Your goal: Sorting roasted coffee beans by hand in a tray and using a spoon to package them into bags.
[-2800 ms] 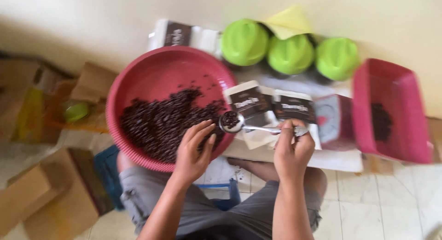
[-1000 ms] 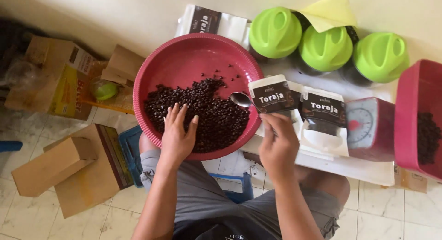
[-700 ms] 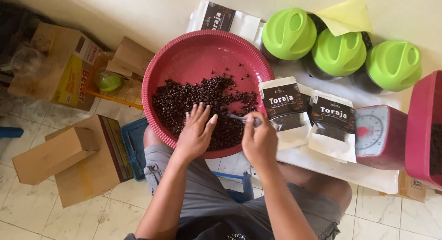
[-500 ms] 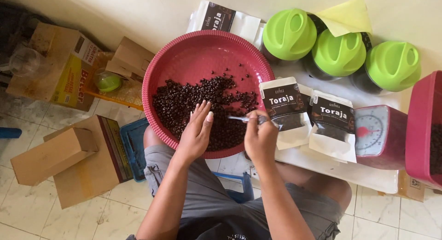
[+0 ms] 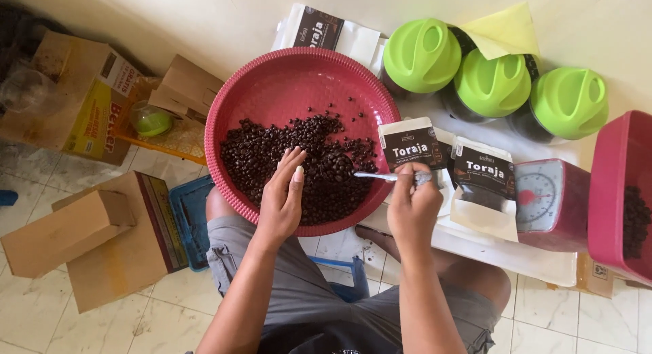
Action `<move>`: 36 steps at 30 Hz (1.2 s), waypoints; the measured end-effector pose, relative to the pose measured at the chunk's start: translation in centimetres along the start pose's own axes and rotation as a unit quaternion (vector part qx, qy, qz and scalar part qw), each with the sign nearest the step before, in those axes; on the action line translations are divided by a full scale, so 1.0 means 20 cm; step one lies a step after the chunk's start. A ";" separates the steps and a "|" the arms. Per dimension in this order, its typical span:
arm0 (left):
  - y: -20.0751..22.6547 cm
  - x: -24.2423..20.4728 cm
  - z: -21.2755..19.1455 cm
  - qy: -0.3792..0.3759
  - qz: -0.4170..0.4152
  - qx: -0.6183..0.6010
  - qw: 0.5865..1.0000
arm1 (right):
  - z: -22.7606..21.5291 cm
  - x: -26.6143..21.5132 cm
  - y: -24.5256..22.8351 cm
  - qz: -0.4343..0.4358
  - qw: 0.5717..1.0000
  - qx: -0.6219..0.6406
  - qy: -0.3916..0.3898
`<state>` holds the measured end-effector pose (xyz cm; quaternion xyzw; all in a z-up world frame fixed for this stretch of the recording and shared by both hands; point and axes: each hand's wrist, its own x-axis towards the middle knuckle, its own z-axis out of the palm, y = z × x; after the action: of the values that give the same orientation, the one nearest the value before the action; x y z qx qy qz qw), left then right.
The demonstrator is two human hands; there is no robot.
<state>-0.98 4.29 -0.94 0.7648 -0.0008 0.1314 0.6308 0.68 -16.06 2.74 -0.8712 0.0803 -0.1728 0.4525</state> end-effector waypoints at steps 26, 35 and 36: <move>0.04 0.01 0.00 0.008 -0.011 -0.005 1.000 | -0.09 0.03 0.01 -0.029 0.999 -0.019 0.039; 0.04 0.01 0.00 0.005 -0.015 -0.019 1.000 | -0.12 0.03 0.01 -0.053 0.997 -0.031 0.050; 0.04 0.01 0.00 0.007 -0.018 -0.020 1.000 | -0.13 0.03 0.02 -0.051 0.997 -0.027 0.051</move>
<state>-0.98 4.05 -0.08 0.7513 0.0143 0.1252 0.6478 0.29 -18.36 3.90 -0.8760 0.0632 -0.2373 0.4151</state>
